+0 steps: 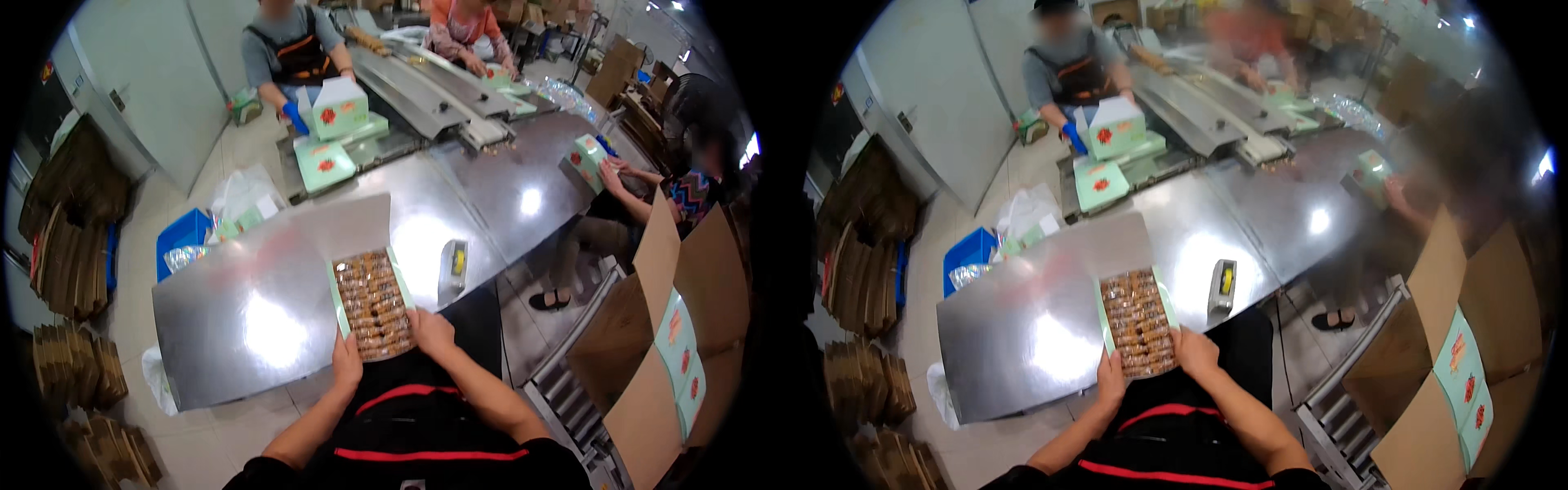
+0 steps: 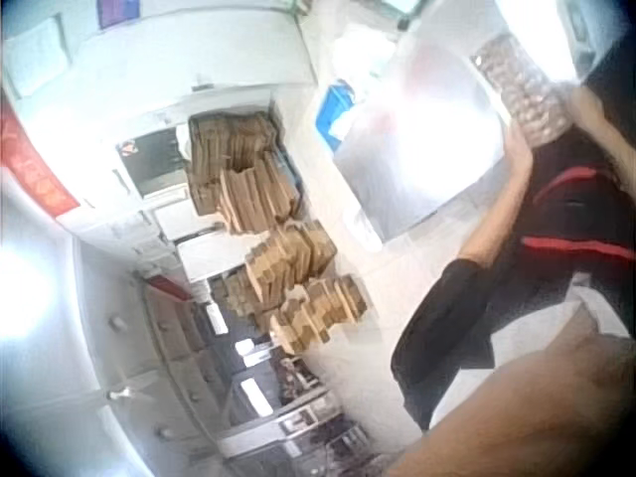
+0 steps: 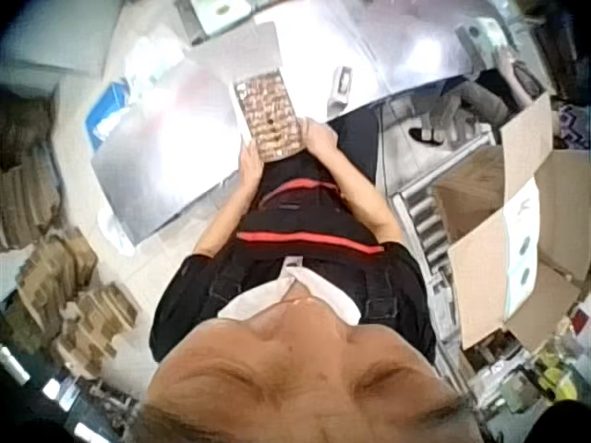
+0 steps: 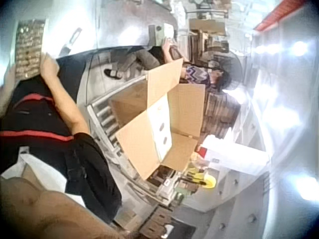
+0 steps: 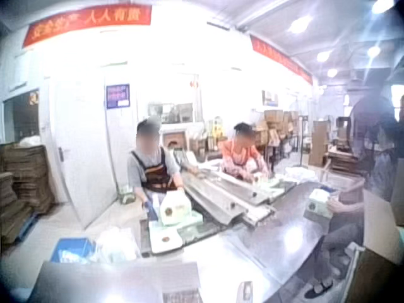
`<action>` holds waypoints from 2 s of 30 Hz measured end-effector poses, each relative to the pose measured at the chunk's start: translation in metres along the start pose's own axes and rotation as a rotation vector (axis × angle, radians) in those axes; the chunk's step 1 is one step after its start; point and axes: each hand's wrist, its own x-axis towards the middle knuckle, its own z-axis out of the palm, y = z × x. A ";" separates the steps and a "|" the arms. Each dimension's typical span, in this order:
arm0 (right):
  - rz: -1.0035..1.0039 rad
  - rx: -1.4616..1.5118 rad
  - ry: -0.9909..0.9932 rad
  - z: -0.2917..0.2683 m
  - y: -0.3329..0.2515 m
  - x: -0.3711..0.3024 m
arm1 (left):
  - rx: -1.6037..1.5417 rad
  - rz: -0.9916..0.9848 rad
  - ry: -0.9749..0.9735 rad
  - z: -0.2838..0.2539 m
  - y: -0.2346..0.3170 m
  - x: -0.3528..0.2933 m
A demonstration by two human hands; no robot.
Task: The person places trays of individually wrapped snacks into light green boxes, closes the lids, and moves the sealed boxes into a larger cardboard carton. The process repeats with multiple boxes on a metal worktable.
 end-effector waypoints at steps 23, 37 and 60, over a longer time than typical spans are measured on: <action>-0.127 0.145 0.174 0.006 0.000 0.078 | -0.098 -0.096 -0.031 -0.015 0.034 0.107; -0.364 0.423 0.186 -0.007 -0.019 0.162 | -0.301 -0.077 0.027 -0.016 0.019 0.180; -0.092 1.126 -0.178 -0.015 -0.043 0.165 | -0.401 -0.181 -0.268 -0.033 0.049 0.200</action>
